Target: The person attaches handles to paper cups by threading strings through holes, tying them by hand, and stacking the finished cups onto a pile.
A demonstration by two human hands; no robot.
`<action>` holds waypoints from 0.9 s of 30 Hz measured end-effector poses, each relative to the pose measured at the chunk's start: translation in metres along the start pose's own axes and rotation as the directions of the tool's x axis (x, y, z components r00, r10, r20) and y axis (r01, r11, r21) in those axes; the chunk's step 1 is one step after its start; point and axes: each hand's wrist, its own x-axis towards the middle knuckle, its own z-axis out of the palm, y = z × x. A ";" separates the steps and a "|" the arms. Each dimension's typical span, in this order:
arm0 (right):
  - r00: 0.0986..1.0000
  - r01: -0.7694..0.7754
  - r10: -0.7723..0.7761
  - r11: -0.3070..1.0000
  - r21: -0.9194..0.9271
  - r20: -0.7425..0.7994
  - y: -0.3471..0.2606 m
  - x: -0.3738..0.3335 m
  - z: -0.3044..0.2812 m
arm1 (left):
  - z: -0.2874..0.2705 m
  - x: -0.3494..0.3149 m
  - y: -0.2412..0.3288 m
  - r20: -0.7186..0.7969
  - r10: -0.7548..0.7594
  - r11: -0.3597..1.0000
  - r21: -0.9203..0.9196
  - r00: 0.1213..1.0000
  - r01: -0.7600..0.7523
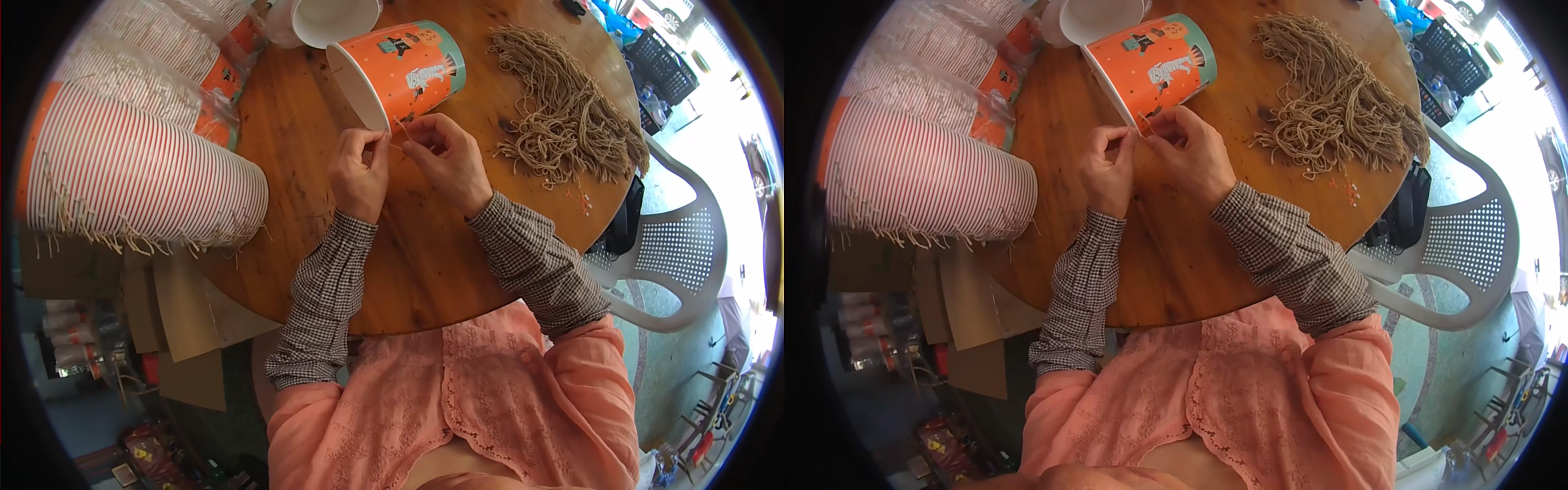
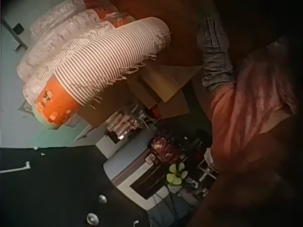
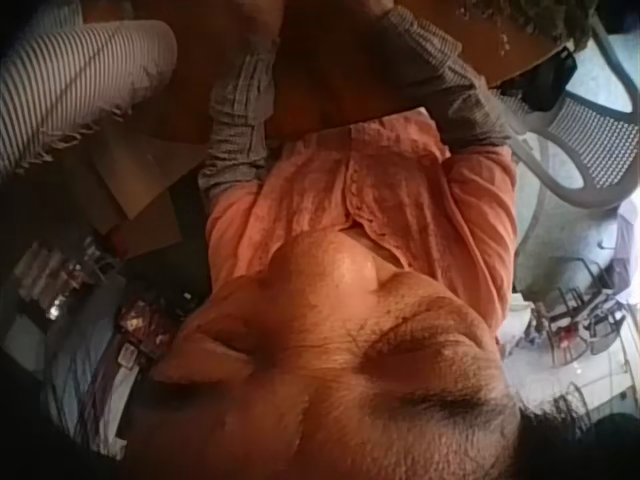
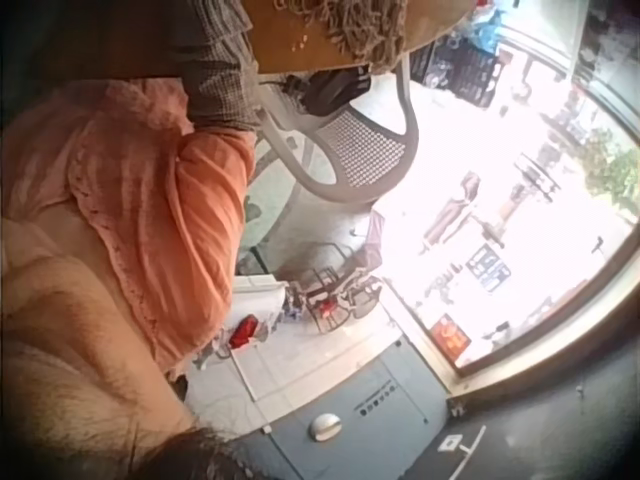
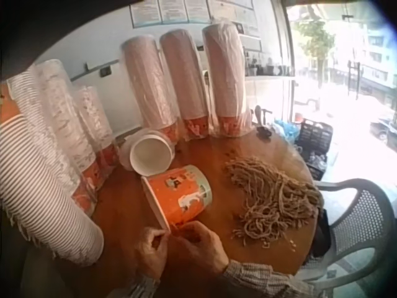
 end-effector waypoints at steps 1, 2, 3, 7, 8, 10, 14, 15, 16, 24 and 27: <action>1.000 -0.010 0.011 0.999 -0.036 0.006 -0.001 0.000 -0.002 | 0.000 0.001 0.003 -0.009 0.107 0.992 0.070 0.994 -0.106; 1.000 -0.021 0.022 0.997 -0.072 0.011 -0.002 0.000 -0.002 | 0.000 0.001 0.006 -0.011 0.212 0.968 0.140 0.977 -0.209; 1.000 -0.019 0.020 0.997 -0.075 0.011 0.002 0.001 -0.002 | 0.000 0.001 0.008 -0.013 0.213 0.968 0.138 0.977 -0.209; 0.982 -0.184 0.168 0.959 0.215 0.091 0.011 0.007 -0.008 | 0.003 -0.004 0.014 0.077 0.350 0.927 0.116 0.934 -0.357; 0.948 -0.308 0.276 0.920 0.242 0.156 0.009 0.007 -0.011 | 0.002 -0.005 0.015 0.090 0.330 0.936 0.099 0.940 -0.338; 0.940 -0.334 0.296 0.899 0.283 0.171 0.006 0.007 -0.013 | 0.001 -0.006 0.013 0.101 0.311 0.944 0.079 0.945 -0.319; 0.937 -0.336 0.285 0.889 0.310 0.201 0.001 0.006 -0.013 | -0.001 -0.010 0.004 0.139 0.260 0.958 0.084 0.956 -0.273; 0.937 -0.338 0.285 0.889 0.308 0.203 0.002 0.006 -0.013 | 0.000 -0.010 0.005 0.133 0.255 0.962 0.065 0.958 -0.265; 0.938 -0.336 0.282 0.885 0.322 0.203 0.002 0.005 -0.014 | 0.000 -0.010 0.006 0.131 0.253 0.962 0.067 0.959 -0.263; 0.962 -0.228 0.145 0.893 0.388 0.231 -0.006 0.004 -0.013 | -0.002 -0.002 0.015 0.077 -0.002 0.915 -0.402 0.997 0.033; 0.969 -0.148 0.061 0.919 0.365 0.239 -0.019 0.003 -0.017 | -0.013 0.004 0.015 0.020 -0.023 0.901 -0.433 1.000 0.029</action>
